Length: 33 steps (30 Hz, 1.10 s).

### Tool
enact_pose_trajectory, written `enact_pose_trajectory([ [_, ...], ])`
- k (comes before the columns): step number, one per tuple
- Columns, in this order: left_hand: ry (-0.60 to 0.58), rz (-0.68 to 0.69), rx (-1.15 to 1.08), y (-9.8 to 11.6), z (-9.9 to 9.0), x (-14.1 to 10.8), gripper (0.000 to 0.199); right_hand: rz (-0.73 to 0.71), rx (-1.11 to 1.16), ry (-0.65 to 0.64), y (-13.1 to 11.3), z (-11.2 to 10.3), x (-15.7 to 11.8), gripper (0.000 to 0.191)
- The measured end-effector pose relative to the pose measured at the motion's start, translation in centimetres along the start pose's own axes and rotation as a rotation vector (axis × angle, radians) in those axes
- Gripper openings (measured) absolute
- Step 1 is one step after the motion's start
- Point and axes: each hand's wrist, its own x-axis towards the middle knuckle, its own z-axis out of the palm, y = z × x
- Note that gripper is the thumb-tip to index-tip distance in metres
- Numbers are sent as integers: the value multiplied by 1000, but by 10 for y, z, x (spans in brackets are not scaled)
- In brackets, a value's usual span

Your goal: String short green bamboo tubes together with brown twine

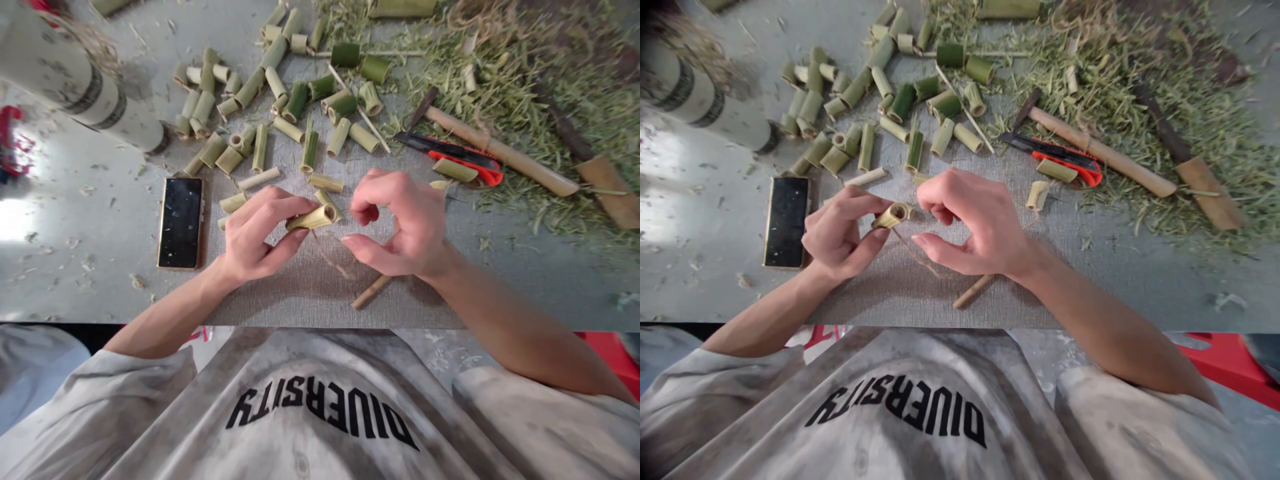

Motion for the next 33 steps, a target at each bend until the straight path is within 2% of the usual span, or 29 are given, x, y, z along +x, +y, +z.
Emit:
enact_pose_trajectory([
  [2,-22,-25,-32,-1,-1,0,40,-10,32,-34,-2,-3,-1,9],
  [5,-34,-69,-65,-4,-2,-1,35,-24,0,-75,-2,-5,-1,19],
  [11,-46,-135,-76,-5,-3,-3,35,-71,-60,-8,1,2,-2,14],
  [14,-136,-247,-186,-4,-2,-4,45,-46,-43,15,0,3,3,14],
  [17,-185,-363,-345,-3,2,-6,51,73,-2,202,-1,-16,20,10],
  [18,-173,-416,-387,-3,3,-6,50,116,7,308,0,-27,26,11],
  [20,-112,-530,-465,-5,4,-6,46,232,-15,386,4,-55,37,14],
  [21,-79,-577,-501,-7,5,-6,46,196,-92,552,7,-68,40,16],
  [22,-47,-606,-535,-9,6,-6,46,164,-150,578,11,-79,42,18],
  [24,13,-622,-593,-14,8,-6,46,239,-244,454,23,-93,39,16],
  [27,67,-631,-635,-20,11,-7,47,366,-393,169,48,-91,29,8],
  [30,98,-645,-646,-22,12,-8,48,338,-508,-8,71,-80,24,13],
  [33,97,-631,-609,-24,10,-10,44,288,-495,-163,69,-78,28,16],
])
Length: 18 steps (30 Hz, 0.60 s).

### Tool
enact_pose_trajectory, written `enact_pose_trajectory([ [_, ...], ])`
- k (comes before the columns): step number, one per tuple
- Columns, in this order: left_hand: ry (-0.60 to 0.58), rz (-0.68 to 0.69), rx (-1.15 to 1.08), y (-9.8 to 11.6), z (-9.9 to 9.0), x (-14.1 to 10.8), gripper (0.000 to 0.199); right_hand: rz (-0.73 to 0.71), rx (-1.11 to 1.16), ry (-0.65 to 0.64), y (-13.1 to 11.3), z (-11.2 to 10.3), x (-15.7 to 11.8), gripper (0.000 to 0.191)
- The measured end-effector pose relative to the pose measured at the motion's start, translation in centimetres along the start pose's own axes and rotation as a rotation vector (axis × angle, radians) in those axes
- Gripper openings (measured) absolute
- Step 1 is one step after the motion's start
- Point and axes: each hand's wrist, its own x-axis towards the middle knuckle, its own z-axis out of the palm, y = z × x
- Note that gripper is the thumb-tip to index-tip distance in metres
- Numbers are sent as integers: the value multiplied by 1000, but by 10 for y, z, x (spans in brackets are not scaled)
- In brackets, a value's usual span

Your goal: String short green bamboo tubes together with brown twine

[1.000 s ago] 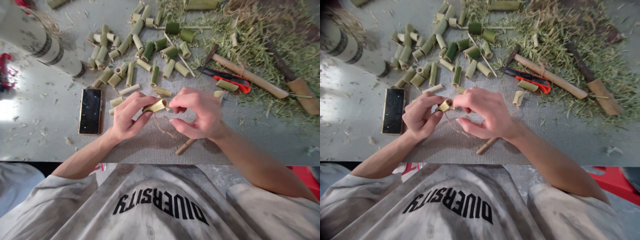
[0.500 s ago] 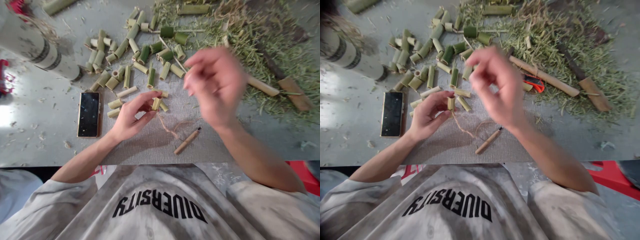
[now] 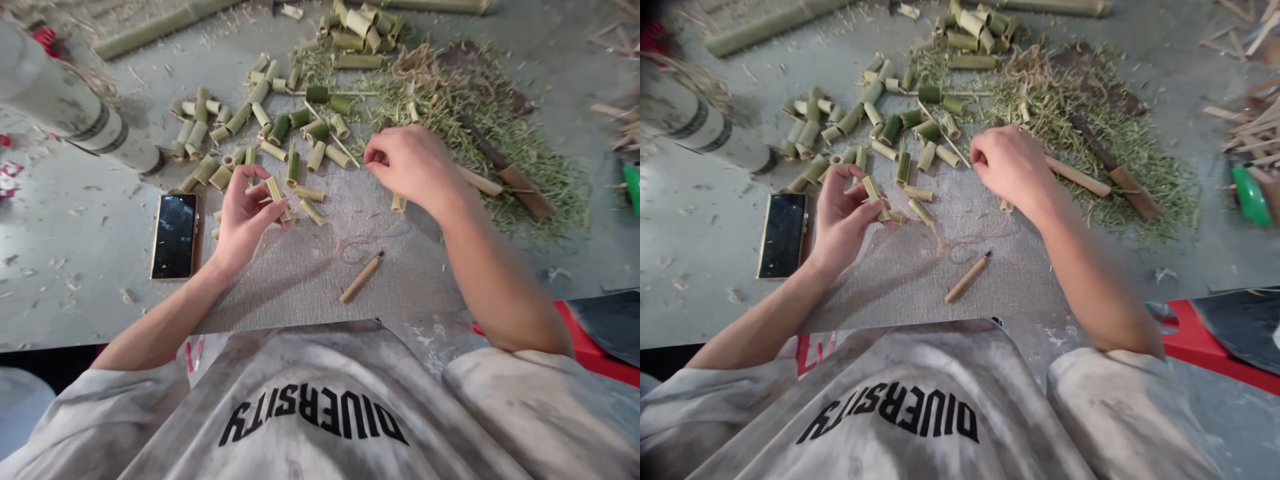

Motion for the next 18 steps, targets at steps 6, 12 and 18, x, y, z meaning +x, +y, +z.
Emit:
enact_pose_trajectory([
  [6,-86,7,85,0,-19,2,24,-128,105,-730,-57,-22,-40,10],
  [12,44,-272,-233,11,-16,4,31,-246,-113,-628,-77,-8,-92,19],
  [18,294,-529,-403,37,3,8,18,-333,61,-394,-60,-10,-127,15],
])
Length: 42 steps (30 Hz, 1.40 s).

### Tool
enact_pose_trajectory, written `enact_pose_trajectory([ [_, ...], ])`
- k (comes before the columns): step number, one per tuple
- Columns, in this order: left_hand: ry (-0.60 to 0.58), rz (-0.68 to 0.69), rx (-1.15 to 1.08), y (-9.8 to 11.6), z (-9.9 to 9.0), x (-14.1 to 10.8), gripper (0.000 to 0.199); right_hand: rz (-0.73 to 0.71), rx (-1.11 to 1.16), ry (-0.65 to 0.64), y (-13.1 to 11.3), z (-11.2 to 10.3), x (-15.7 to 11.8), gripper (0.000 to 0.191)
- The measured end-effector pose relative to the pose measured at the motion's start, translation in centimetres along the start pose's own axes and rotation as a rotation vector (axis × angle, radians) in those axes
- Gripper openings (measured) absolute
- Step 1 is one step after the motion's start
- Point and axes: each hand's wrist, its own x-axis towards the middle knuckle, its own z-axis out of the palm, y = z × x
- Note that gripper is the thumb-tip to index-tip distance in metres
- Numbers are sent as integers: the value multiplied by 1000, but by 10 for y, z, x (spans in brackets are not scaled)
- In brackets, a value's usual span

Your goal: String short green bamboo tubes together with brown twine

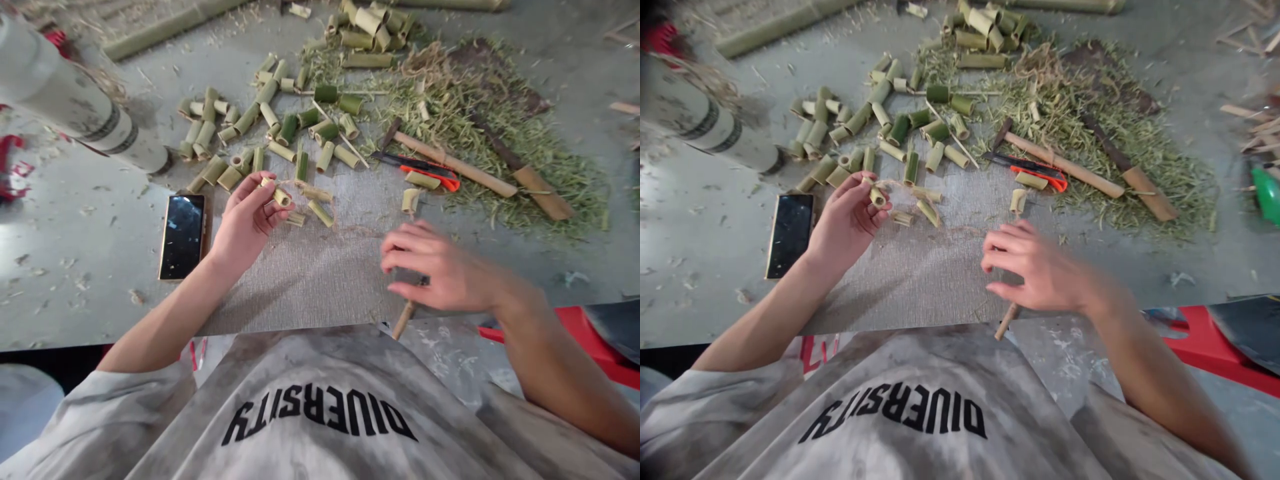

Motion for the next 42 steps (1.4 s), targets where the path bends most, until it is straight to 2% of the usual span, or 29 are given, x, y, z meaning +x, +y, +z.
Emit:
enact_pose_trajectory([
  [3,41,-55,-46,4,8,-2,9,-69,-112,309,-5,26,-16,25],
  [7,34,-83,-61,1,11,-1,8,-13,-314,388,-9,53,-7,22],
  [9,24,-88,-61,-2,10,1,8,59,-361,438,-4,50,8,27],
  [11,16,-96,-65,-4,7,2,10,145,-367,536,5,37,21,32],
  [13,8,-101,-75,-5,5,3,13,224,-238,584,17,18,22,30],
  [14,4,-102,-81,-6,4,3,15,188,-120,488,23,10,18,25],
  [15,-1,-101,-88,-6,3,4,17,88,-21,300,28,3,11,17],
  [16,-8,-100,-90,-6,2,4,18,24,-2,164,33,-1,3,18],
  [17,-14,-99,-89,-6,2,4,19,27,-31,103,35,-2,-6,26],
  [20,-25,-92,-62,-7,2,3,19,72,-172,146,32,9,-22,16],
  [22,-27,-80,-33,-8,3,2,19,78,-245,221,20,19,-19,12],
  [26,-74,-26,45,-11,5,-2,26,103,-229,467,-9,22,14,3],
  [28,-110,11,66,-12,5,-4,31,126,-285,531,-18,19,32,3],
  [33,-159,78,84,-14,4,-5,42,167,-385,551,-21,16,54,6],
  [38,-144,229,205,-15,4,-7,50,200,-386,535,-20,21,52,8],
  [42,-105,315,294,-13,4,-10,43,208,-395,492,-22,22,50,10],
])
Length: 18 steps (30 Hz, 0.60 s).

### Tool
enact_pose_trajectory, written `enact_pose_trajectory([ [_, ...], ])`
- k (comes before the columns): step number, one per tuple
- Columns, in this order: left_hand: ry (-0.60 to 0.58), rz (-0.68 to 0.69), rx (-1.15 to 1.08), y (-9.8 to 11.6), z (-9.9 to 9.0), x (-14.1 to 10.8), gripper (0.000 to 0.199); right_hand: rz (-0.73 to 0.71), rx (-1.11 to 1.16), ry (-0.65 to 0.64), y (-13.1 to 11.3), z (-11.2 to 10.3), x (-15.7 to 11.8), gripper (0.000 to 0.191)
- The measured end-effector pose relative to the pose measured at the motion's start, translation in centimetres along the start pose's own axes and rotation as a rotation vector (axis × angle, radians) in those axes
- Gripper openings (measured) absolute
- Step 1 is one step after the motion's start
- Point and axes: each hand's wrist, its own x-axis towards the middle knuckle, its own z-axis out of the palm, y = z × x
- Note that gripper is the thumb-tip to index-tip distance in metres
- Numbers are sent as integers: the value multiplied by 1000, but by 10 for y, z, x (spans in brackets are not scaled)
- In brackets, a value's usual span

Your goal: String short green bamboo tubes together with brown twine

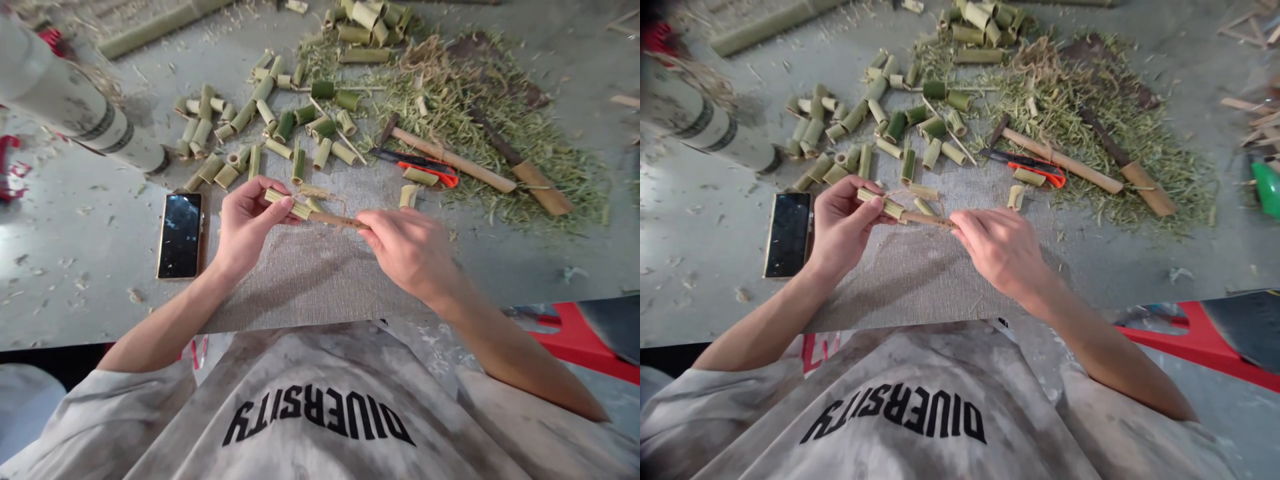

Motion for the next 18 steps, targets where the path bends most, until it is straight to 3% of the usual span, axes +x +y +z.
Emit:
enact_pose_trajectory([
  [6,82,-66,10,6,6,-6,33,58,10,-66,-3,0,-1,16],
  [11,105,-47,-24,4,6,-4,36,-2,-49,-52,1,0,-5,15],
  [15,271,60,-48,0,-3,7,29,12,-79,-105,37,-9,-11,17],
  [18,268,8,-74,-2,-5,12,27,101,-166,-113,76,-12,2,21],
])
